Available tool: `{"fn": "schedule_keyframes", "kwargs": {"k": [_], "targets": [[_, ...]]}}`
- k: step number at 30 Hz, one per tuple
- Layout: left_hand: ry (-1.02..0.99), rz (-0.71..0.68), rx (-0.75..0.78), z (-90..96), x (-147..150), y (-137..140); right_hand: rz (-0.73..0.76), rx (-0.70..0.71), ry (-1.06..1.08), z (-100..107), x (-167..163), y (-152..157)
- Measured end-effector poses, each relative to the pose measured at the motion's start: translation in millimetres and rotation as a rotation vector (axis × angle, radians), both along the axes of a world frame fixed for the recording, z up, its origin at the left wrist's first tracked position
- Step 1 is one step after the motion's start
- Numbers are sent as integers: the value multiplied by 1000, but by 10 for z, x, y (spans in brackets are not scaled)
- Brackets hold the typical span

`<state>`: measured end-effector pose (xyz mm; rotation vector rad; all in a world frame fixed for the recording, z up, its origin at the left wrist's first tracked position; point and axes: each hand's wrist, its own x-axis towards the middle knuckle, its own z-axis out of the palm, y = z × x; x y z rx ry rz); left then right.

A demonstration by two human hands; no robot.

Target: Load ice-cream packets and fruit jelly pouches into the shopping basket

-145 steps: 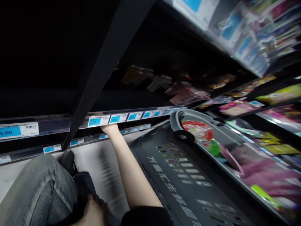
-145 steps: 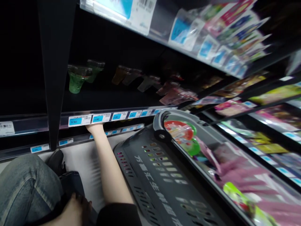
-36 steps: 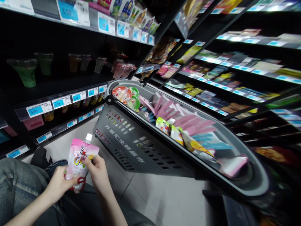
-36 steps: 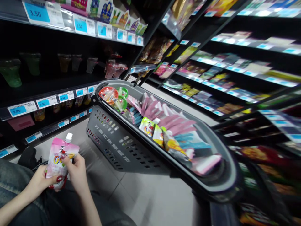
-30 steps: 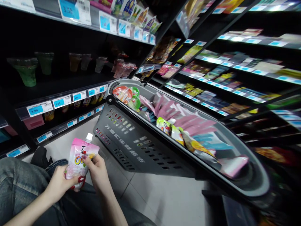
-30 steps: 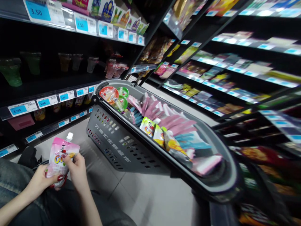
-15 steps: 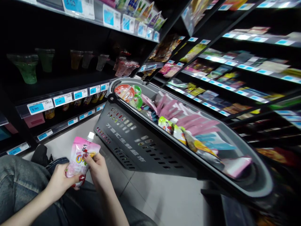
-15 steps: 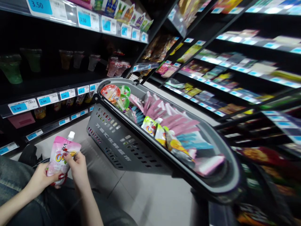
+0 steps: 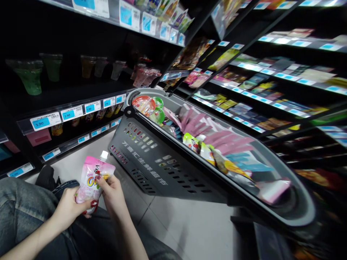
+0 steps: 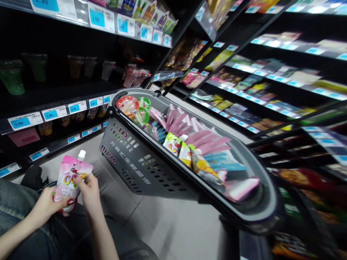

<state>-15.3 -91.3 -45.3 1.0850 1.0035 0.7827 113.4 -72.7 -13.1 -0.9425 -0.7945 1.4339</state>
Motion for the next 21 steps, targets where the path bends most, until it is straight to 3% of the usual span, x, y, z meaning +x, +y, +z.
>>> {"fn": "schedule_keyframes", "kwargs": {"k": [2,4,7,9,12,14,17,19,21], "targets": [[37,-9,19,6,-8,-9,-19,-17,-25,15,-5,-3],[137,35,136,22,-17,-31,-102,-40,-125,43,-15,-23],[324,121,373,37,-12,-75,-327,-74,-539,120,-49,-100],[409,94,436,18,8,-99,-418,-57,-862,193,-85,-168],[376,4,395,-60,27,-114,-321,46,-1088,307,-131,-235],[152,-42,285,-113,11,-105,-123,120,-1024,358,-123,-232],[-478,-201,-51,-118,-45,-63,63,103,-796,356,-27,-159],[-854,-364,-317,-66,-82,-29,-58,5,-693,310,58,-98],[-1001,-487,-486,-10,-118,-13,-158,-100,-573,266,107,-68]]}}
